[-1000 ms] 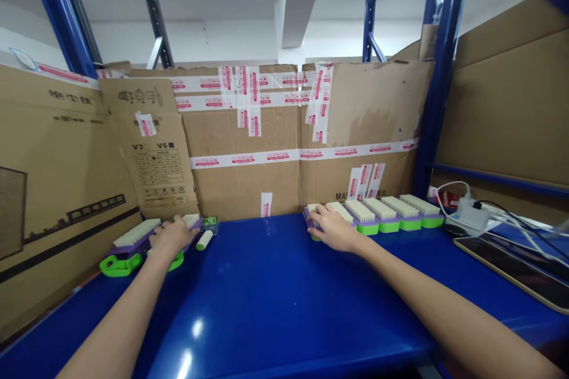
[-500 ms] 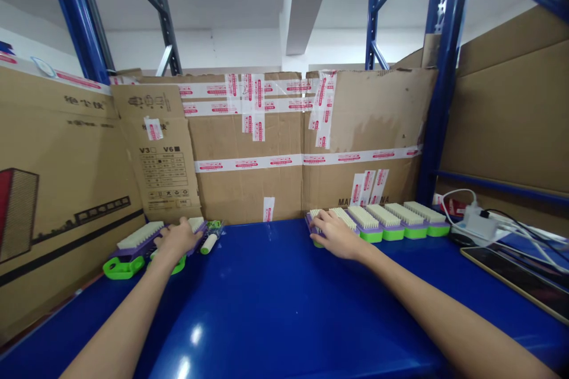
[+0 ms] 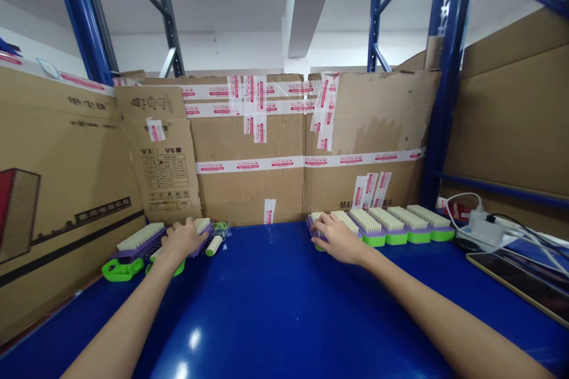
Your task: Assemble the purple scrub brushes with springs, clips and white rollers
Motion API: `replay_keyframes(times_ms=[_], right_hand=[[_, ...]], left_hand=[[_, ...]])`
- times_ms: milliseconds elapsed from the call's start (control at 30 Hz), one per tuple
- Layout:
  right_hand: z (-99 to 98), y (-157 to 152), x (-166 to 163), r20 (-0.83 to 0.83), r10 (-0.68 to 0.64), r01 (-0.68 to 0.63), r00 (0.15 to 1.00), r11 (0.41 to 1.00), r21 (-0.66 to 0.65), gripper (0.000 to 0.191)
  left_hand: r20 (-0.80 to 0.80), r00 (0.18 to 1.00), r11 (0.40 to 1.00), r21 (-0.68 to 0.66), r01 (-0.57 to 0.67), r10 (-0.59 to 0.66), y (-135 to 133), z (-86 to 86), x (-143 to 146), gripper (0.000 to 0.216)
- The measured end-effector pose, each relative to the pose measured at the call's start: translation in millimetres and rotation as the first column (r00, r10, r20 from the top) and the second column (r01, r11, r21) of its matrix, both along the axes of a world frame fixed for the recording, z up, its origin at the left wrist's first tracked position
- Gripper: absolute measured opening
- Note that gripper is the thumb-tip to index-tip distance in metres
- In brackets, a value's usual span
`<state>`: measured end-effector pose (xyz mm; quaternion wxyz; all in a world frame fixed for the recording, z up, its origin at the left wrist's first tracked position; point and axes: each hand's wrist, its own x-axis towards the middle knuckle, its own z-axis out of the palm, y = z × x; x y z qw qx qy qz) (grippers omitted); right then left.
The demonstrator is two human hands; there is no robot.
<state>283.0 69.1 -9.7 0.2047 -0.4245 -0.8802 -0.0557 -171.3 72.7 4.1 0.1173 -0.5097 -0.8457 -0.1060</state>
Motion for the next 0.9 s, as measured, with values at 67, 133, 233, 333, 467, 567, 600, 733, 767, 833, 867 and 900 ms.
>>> replay_keyframes(times_ms=[67,133,233,333,467,567,600,733,767,833,867,900], right_hand=[[0.5,-1,0,0.001,-0.007,0.007,1.0,1.0,-0.007,0.02],[1.1,-2,-1,-0.001,-0.009,0.009,1.0,1.0,-0.012,0.02],[1.6,-3,-2,0.002,-0.01,0.01,1.0,1.0,-0.017,0.021],[1.4,-3,-2,0.002,-0.012,0.012,1.0,1.0,-0.023,0.022],[1.0,-3,-2,-0.001,-0.014,0.014,1.0,1.0,-0.023,0.023],[1.1,-4,-2,0.002,-0.015,0.015,1.0,1.0,-0.024,0.023],[1.3,-4,-2,0.003,-0.016,0.016,1.0,1.0,-0.024,0.023],[2.0,-4,-2,0.009,-0.018,0.018,1.0,1.0,-0.023,0.024],[2.0,-4,-2,0.01,-0.018,0.018,1.0,1.0,-0.023,0.024],[2.2,-4,-2,0.012,-0.015,0.015,1.0,1.0,-0.022,0.023],[2.3,-4,-2,0.012,-0.013,0.014,1.0,1.0,-0.022,0.023],[2.6,-4,-2,0.011,-0.012,0.012,1.0,1.0,-0.022,0.023]], left_hand=[[0.006,1.0,1.0,-0.002,0.019,-0.019,0,0.3,2,0.075],[0.014,0.999,0.999,0.004,0.035,-0.035,1,0.2,3,0.075],[0.021,0.998,0.998,-0.006,0.067,-0.067,3,-1.2,3,0.078],[0.016,0.993,0.993,-0.012,0.114,-0.113,7,-4.9,0,0.08],[0.018,0.98,0.98,-0.02,0.196,-0.196,15,-11.1,-5,0.081],[0.033,0.966,0.966,-0.019,0.258,-0.258,19,-13.3,-5,0.08],[0.035,0.96,0.961,-0.013,0.278,-0.277,19,-13.3,-4,0.079],[0.046,0.937,0.938,-0.013,0.347,-0.346,16,-10.7,4,0.08],[0.052,0.932,0.933,-0.019,0.36,-0.359,15,-9.6,6,0.082],[0.065,0.918,0.919,-0.028,0.393,-0.391,11,-7.3,11,0.086],[0.069,0.908,0.909,-0.032,0.415,-0.412,9,-6.1,13,0.087],[0.07,0.896,0.896,-0.033,0.442,-0.439,8,-5.0,16,0.087]])
